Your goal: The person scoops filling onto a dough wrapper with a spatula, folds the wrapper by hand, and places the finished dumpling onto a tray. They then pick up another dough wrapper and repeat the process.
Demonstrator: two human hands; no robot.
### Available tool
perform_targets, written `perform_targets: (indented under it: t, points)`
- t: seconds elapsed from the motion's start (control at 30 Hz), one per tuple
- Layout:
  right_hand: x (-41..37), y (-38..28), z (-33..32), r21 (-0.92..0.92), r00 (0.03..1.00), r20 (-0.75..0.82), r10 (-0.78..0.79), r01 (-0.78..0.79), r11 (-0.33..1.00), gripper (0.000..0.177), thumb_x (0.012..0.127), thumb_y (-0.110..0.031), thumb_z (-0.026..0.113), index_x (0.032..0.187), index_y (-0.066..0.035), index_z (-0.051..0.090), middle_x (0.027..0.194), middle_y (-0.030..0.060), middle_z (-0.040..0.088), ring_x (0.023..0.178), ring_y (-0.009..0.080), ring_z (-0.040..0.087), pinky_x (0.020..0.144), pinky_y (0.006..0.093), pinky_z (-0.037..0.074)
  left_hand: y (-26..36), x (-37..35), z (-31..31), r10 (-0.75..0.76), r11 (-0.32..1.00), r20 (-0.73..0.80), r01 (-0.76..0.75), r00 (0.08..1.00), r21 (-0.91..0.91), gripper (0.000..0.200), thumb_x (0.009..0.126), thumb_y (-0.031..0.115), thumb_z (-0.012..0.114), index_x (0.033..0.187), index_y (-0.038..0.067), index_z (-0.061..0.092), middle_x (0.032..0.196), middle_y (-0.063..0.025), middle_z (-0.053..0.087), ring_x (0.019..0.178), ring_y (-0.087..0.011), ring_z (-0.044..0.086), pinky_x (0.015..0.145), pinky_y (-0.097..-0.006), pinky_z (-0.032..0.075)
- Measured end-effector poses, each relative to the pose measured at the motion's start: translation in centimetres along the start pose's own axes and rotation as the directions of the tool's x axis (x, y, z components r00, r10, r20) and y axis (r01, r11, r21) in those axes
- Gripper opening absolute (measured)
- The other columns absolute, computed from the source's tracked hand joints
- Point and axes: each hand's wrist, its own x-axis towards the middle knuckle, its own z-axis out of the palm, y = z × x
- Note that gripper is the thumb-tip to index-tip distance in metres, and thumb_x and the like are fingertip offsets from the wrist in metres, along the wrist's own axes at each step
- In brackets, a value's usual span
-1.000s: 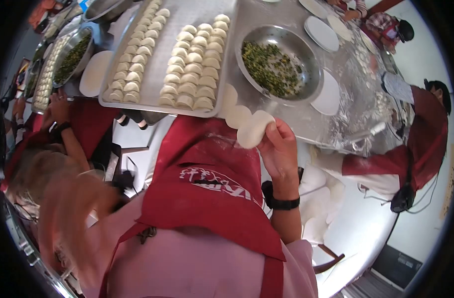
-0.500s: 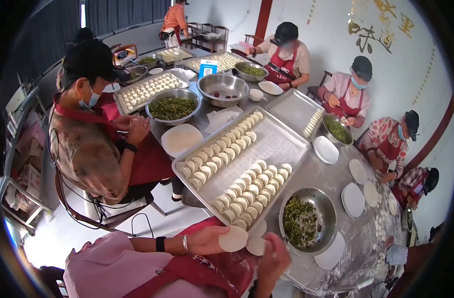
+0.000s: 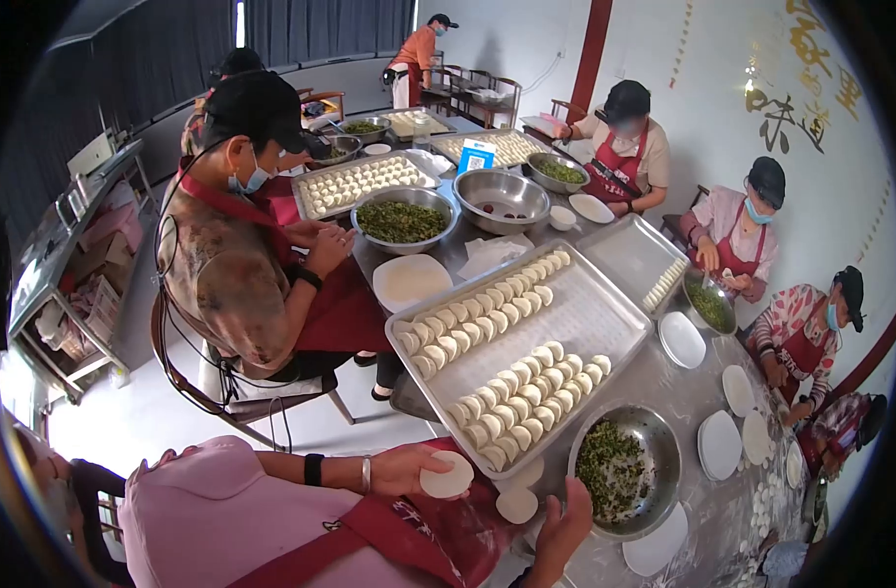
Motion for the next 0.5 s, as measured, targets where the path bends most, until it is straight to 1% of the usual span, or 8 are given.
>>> perform_targets:
  t: [0.03, 0.13, 0.23, 0.33, 0.43, 0.5]
  points:
    - [0.2, 0.0, 0.5, 0.016, 0.996, -0.073, -0.048, 0.049, 0.999, 0.04, 0.073, 0.005, 0.068, 0.113, 0.0, 0.065, 0.113, 0.02, 0.066, 0.107, 0.038, 0.062, 0.095, 0.0432, 0.047, 0.0, 0.0, 0.0, 0.003, 1.0, -0.019, -0.003, 1.0, 0.009, 0.042, 0.1, 0.014, 0.052, 0.135, -0.007, 0.043, 0.128, -0.021, 0.057, 0.117, -0.032, 0.06, 0.104, -0.0406, 0.05]
    - [0.5, 1.1, 1.0, 0.092, 0.993, -0.115, 0.025, -0.015, 0.996, 0.03, 0.079, 0.002, 0.063, 0.109, 0.001, 0.066, 0.106, 0.0197, 0.068, 0.098, 0.0373, 0.065, 0.089, 0.0428, 0.05, -0.2, 0.3, 0.0, 0.002, 1.0, -0.053, -0.001, 0.999, 0.018, 0.042, 0.1, 0.013, 0.052, 0.135, -0.007, 0.043, 0.128, -0.021, 0.057, 0.117, -0.032, 0.06, 0.104, -0.0406, 0.049]
    - [0.7, 1.2, 0.6, 0.106, 0.993, -0.119, 0.026, -0.013, 0.994, 0.026, 0.082, 0.0, 0.059, 0.107, 0.002, 0.067, 0.099, 0.0194, 0.07, 0.09, 0.0367, 0.067, 0.084, 0.0421, 0.051, -0.3, 0.5, -0.6, 0.004, 1.0, -0.051, -0.003, 0.999, 0.009, 0.041, 0.099, 0.012, 0.052, 0.135, -0.007, 0.044, 0.128, -0.0213, 0.057, 0.117, -0.0322, 0.06, 0.104, -0.0408, 0.049]
    - [0.7, 1.4, 0.4, 0.156, 0.981, -0.19, -0.038, 0.068, 0.985, 0.025, 0.083, -0.001, 0.057, 0.106, 0.004, 0.066, 0.098, 0.0198, 0.07, 0.088, 0.0352, 0.067, 0.082, 0.0419, 0.051, -0.2, 0.6, -0.9, 0.009, 1.0, -0.044, -0.009, 0.999, 0.004, 0.04, 0.099, 0.01, 0.052, 0.133, -0.008, 0.044, 0.127, -0.0219, 0.057, 0.116, -0.0328, 0.061, 0.103, -0.0409, 0.05]
    - [0.9, 3.1, 0.4, 0.07, 0.973, -0.222, 0.058, -0.043, 0.997, 0.02, 0.084, 0.0, 0.059, 0.101, 0.003, 0.069, 0.094, 0.0197, 0.07, 0.084, 0.0327, 0.068, 0.078, 0.0385, 0.051, -0.2, 0.4, -0.9, 0.012, 1.0, -0.058, -0.012, 0.998, -0.013, 0.04, 0.098, 0.009, 0.054, 0.132, -0.008, 0.044, 0.125, -0.022, 0.058, 0.116, -0.0335, 0.061, 0.102, -0.041, 0.052]
    - [1.2, 2.5, -0.5, 0.044, 0.968, -0.223, 0.111, -0.104, 0.994, 0.019, 0.084, 0.0, 0.061, 0.1, 0.002, 0.07, 0.092, 0.0198, 0.07, 0.082, 0.032, 0.068, 0.076, 0.0391, 0.051, -0.1, 0.3, -1.0, 0.014, 1.0, -0.074, -0.014, 0.997, 0.001, 0.04, 0.097, 0.009, 0.056, 0.131, -0.008, 0.045, 0.124, -0.0219, 0.058, 0.115, -0.0341, 0.061, 0.101, -0.0411, 0.053]
